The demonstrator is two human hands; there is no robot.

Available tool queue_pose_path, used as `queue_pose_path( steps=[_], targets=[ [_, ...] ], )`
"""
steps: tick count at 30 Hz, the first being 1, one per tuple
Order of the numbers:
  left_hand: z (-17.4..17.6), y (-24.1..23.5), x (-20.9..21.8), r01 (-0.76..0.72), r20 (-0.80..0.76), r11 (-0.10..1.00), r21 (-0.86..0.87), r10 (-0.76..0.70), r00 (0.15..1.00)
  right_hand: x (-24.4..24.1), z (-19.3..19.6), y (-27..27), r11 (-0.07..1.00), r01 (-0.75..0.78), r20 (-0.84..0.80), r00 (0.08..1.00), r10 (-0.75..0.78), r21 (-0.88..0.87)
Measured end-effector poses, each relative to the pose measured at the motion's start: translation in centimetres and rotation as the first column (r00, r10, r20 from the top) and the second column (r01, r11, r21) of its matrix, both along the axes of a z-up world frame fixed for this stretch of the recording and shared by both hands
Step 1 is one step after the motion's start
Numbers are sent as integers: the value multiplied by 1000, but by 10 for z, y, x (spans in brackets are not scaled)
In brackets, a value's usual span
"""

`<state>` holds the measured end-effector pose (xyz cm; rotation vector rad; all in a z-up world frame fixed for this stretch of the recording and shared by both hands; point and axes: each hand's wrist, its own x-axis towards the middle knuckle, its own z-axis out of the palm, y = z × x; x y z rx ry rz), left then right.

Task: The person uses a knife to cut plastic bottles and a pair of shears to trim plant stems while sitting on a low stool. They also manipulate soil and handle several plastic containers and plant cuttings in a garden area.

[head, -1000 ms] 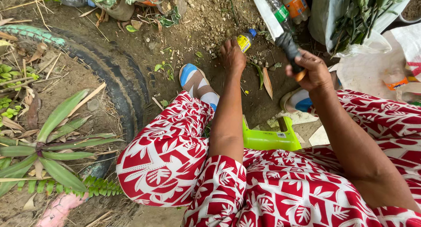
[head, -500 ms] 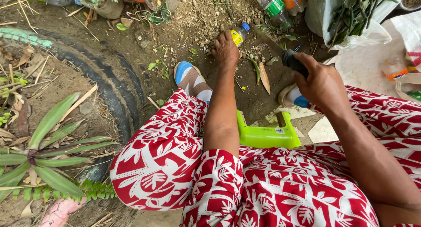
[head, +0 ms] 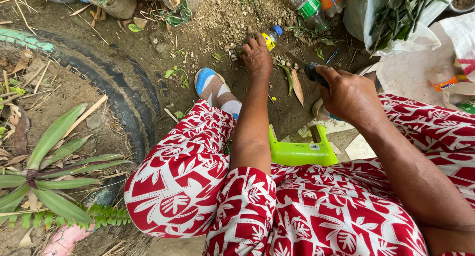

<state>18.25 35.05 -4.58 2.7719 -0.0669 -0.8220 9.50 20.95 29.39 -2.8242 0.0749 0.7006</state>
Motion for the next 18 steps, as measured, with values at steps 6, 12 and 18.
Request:
queue_pose_path(
  steps=[6, 12, 18],
  targets=[
    [6, 1, 0, 54, 29, 997, 48, -55, 998, 5, 0, 0, 1000, -15, 25, 1000, 16, -15],
    [11, -4, -2, 109, 2, 988, 113, -110, 994, 6, 2, 0, 999, 14, -7, 1000, -14, -31],
    [2, -10, -11, 120, 121, 977, 174, -142, 982, 8, 3, 4, 999, -9, -26, 1000, 7, -52]
  ],
)
